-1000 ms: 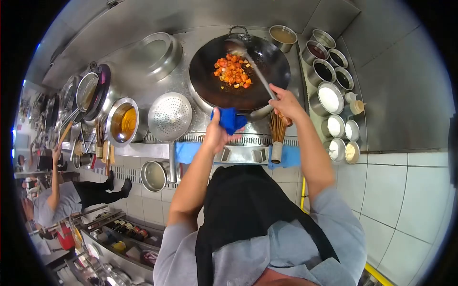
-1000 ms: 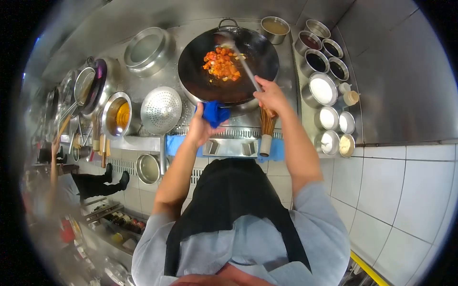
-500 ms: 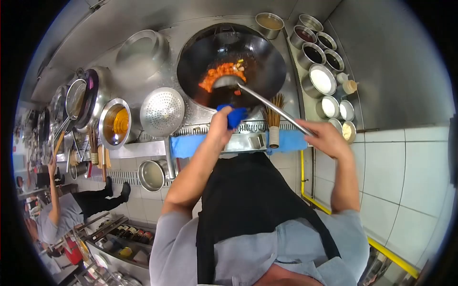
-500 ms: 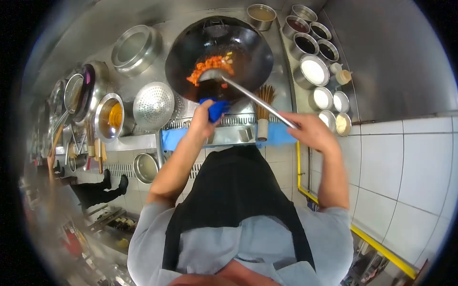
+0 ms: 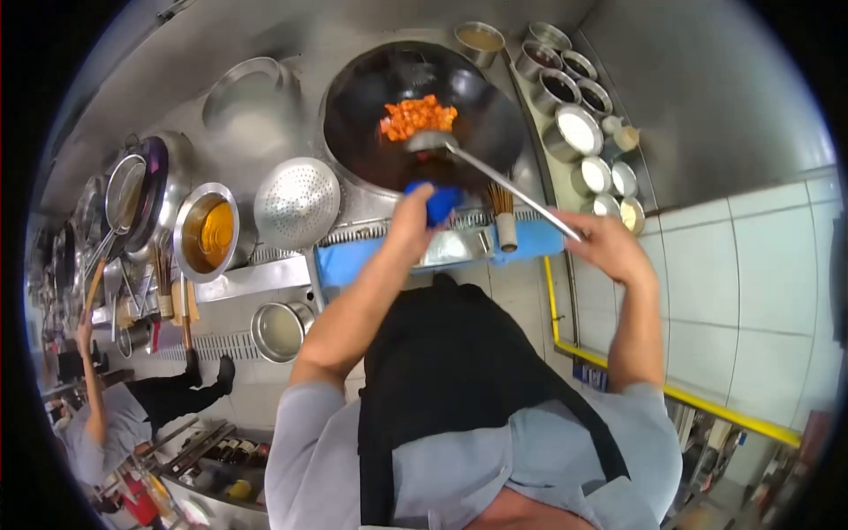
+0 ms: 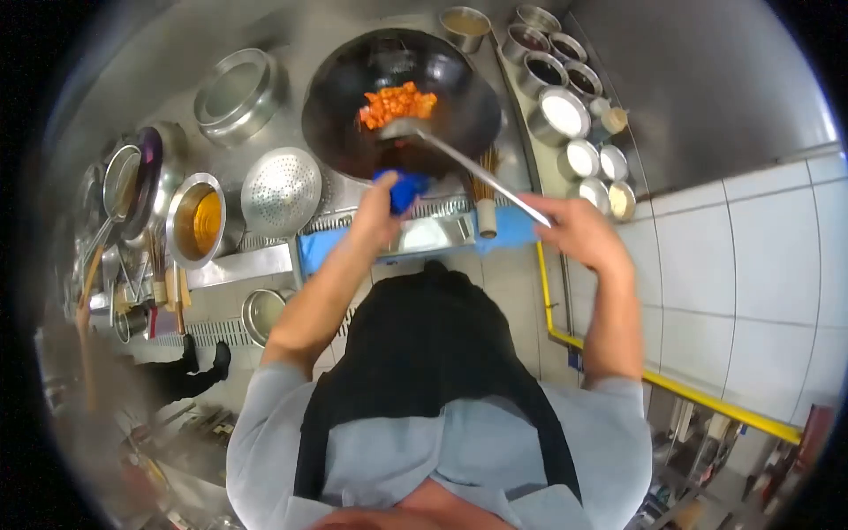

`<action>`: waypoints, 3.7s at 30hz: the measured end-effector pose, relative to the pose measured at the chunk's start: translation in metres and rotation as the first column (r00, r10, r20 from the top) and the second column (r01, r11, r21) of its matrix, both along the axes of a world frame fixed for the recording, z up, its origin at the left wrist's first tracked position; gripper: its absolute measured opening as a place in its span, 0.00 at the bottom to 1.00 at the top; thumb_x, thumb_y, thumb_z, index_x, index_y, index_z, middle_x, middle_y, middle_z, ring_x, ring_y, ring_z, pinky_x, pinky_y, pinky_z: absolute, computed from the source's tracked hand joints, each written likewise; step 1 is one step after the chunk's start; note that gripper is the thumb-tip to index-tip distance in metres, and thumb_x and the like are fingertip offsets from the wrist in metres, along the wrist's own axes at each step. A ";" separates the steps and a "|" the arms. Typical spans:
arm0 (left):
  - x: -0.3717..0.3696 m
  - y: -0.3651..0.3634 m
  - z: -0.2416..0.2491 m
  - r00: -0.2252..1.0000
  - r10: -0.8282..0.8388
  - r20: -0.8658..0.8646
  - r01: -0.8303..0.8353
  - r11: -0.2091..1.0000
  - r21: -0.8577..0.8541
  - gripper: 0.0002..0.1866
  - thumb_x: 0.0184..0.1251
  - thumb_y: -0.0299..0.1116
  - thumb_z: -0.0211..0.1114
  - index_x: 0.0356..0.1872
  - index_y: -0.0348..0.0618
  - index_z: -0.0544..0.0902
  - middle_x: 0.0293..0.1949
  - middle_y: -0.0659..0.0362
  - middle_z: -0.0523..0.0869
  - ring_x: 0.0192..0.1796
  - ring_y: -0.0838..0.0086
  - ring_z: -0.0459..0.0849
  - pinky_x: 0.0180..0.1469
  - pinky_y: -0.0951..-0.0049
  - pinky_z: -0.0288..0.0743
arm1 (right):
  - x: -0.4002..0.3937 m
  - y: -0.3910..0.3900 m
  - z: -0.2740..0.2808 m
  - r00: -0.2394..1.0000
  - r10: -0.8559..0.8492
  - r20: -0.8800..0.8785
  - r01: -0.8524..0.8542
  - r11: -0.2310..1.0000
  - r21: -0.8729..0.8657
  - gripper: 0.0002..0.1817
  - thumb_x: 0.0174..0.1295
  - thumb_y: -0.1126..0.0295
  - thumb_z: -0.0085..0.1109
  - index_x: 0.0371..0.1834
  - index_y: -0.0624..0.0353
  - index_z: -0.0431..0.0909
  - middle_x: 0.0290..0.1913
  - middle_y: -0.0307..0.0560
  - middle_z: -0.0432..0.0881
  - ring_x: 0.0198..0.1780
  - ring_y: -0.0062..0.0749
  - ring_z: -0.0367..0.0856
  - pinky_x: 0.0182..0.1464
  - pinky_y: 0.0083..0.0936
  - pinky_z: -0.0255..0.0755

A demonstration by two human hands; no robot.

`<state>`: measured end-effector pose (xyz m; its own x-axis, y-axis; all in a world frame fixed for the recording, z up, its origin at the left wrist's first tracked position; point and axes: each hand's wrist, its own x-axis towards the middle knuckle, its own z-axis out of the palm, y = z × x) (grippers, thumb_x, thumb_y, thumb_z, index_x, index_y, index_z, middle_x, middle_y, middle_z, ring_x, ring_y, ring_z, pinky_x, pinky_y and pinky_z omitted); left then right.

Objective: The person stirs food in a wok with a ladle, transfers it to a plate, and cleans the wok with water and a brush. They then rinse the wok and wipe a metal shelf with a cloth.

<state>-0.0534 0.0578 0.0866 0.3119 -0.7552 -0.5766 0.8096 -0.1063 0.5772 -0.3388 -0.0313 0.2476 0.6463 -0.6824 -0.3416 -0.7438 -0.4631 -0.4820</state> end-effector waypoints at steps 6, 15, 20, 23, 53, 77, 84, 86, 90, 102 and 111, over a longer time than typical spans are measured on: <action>-0.019 0.019 -0.106 0.991 -0.098 0.097 0.097 0.995 0.011 0.19 0.77 0.33 0.60 0.63 0.35 0.75 0.59 0.50 0.83 0.52 0.64 0.86 0.50 0.62 0.84 | 0.063 -0.004 -0.083 0.962 -0.089 0.256 0.143 0.969 -0.202 0.30 0.60 0.72 0.68 0.69 0.46 0.81 0.41 0.65 0.86 0.38 0.57 0.84 0.49 0.43 0.78; 0.047 -0.030 -0.045 0.972 -0.228 -0.065 0.222 0.971 -0.086 0.15 0.72 0.37 0.64 0.52 0.40 0.79 0.39 0.52 0.88 0.30 0.65 0.86 0.31 0.68 0.81 | 0.020 0.012 -0.031 0.980 -0.100 0.174 0.104 0.995 -0.012 0.31 0.62 0.72 0.69 0.72 0.45 0.79 0.39 0.51 0.89 0.29 0.37 0.76 0.41 0.33 0.78; 0.009 -0.007 -0.085 0.995 -0.061 0.085 0.065 0.997 -0.043 0.18 0.74 0.32 0.61 0.59 0.32 0.76 0.52 0.45 0.86 0.38 0.64 0.88 0.35 0.69 0.84 | 0.070 -0.010 -0.088 0.964 -0.008 0.265 0.069 0.973 -0.222 0.30 0.61 0.70 0.68 0.71 0.47 0.80 0.41 0.60 0.88 0.35 0.47 0.84 0.46 0.36 0.79; -0.013 0.041 -0.075 0.969 -0.207 0.135 0.200 0.978 0.059 0.15 0.72 0.32 0.63 0.54 0.35 0.77 0.49 0.49 0.86 0.43 0.61 0.90 0.43 0.63 0.86 | 0.061 0.005 -0.061 0.949 -0.104 0.296 0.155 0.975 -0.157 0.31 0.61 0.71 0.68 0.71 0.46 0.80 0.45 0.59 0.89 0.35 0.47 0.84 0.46 0.36 0.79; 0.051 -0.065 -0.043 0.987 -0.154 0.039 0.150 0.985 0.086 0.19 0.68 0.50 0.68 0.50 0.49 0.80 0.39 0.56 0.87 0.33 0.68 0.84 0.27 0.75 0.76 | 0.099 -0.047 -0.153 0.656 -0.529 0.539 0.347 0.845 0.406 0.36 0.65 0.75 0.65 0.78 0.63 0.68 0.32 0.44 0.83 0.25 0.21 0.79 0.27 0.24 0.72; -0.043 0.000 -0.118 0.996 -0.069 0.056 0.062 0.991 0.115 0.15 0.75 0.32 0.59 0.58 0.40 0.77 0.50 0.55 0.86 0.50 0.63 0.86 0.53 0.61 0.84 | 0.038 -0.060 -0.089 0.915 0.146 0.377 -0.067 0.974 -0.217 0.31 0.62 0.71 0.66 0.73 0.48 0.78 0.43 0.61 0.86 0.32 0.39 0.81 0.40 0.34 0.76; 0.005 -0.021 -0.018 0.997 -0.073 0.010 0.072 0.997 0.036 0.14 0.75 0.37 0.62 0.53 0.40 0.79 0.45 0.55 0.86 0.43 0.68 0.87 0.40 0.70 0.85 | 0.004 -0.022 -0.020 0.983 -0.050 0.178 0.029 0.993 0.117 0.29 0.61 0.72 0.66 0.69 0.47 0.81 0.37 0.60 0.87 0.36 0.49 0.86 0.43 0.38 0.79; 0.025 -0.037 -0.042 0.984 -0.174 0.042 0.175 0.985 -0.010 0.14 0.75 0.37 0.61 0.53 0.40 0.79 0.44 0.55 0.87 0.41 0.68 0.87 0.41 0.68 0.85 | 0.032 -0.025 -0.033 0.995 0.058 0.081 -0.049 0.993 -0.109 0.31 0.60 0.71 0.67 0.70 0.47 0.80 0.34 0.59 0.86 0.35 0.48 0.86 0.42 0.37 0.79; -0.007 -0.022 -0.106 0.998 0.008 0.058 -0.006 0.999 -0.033 0.12 0.76 0.34 0.60 0.53 0.38 0.79 0.50 0.54 0.86 0.46 0.67 0.87 0.44 0.64 0.85 | 0.080 -0.028 -0.076 0.968 -0.117 0.220 0.133 0.990 -0.057 0.32 0.60 0.70 0.68 0.71 0.46 0.79 0.36 0.61 0.86 0.35 0.49 0.86 0.43 0.38 0.79; 0.054 -0.060 -0.056 0.984 -0.179 -0.013 0.179 0.984 -0.024 0.16 0.73 0.43 0.64 0.52 0.44 0.79 0.41 0.54 0.87 0.37 0.68 0.86 0.35 0.69 0.81 | 0.047 0.038 -0.076 0.706 -0.536 0.463 0.337 0.829 0.446 0.34 0.65 0.84 0.64 0.77 0.64 0.70 0.35 0.38 0.81 0.28 0.19 0.77 0.30 0.19 0.68; 0.041 -0.048 -0.139 0.803 -0.083 0.591 0.080 0.996 0.032 0.22 0.57 0.30 0.70 0.52 0.28 0.83 0.46 0.50 0.88 0.44 0.63 0.87 0.49 0.61 0.80 | 0.083 0.070 -0.098 0.490 -0.736 0.467 0.467 0.674 0.573 0.37 0.70 0.75 0.58 0.83 0.64 0.58 0.34 0.44 0.80 0.25 0.23 0.78 0.26 0.25 0.73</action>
<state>-0.0121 0.0101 -0.0528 0.5306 -0.7911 -0.3044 0.2999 -0.1607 0.9403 -0.2553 0.0387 0.1493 0.2498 -0.9140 -0.3196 -0.2256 0.2660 -0.9372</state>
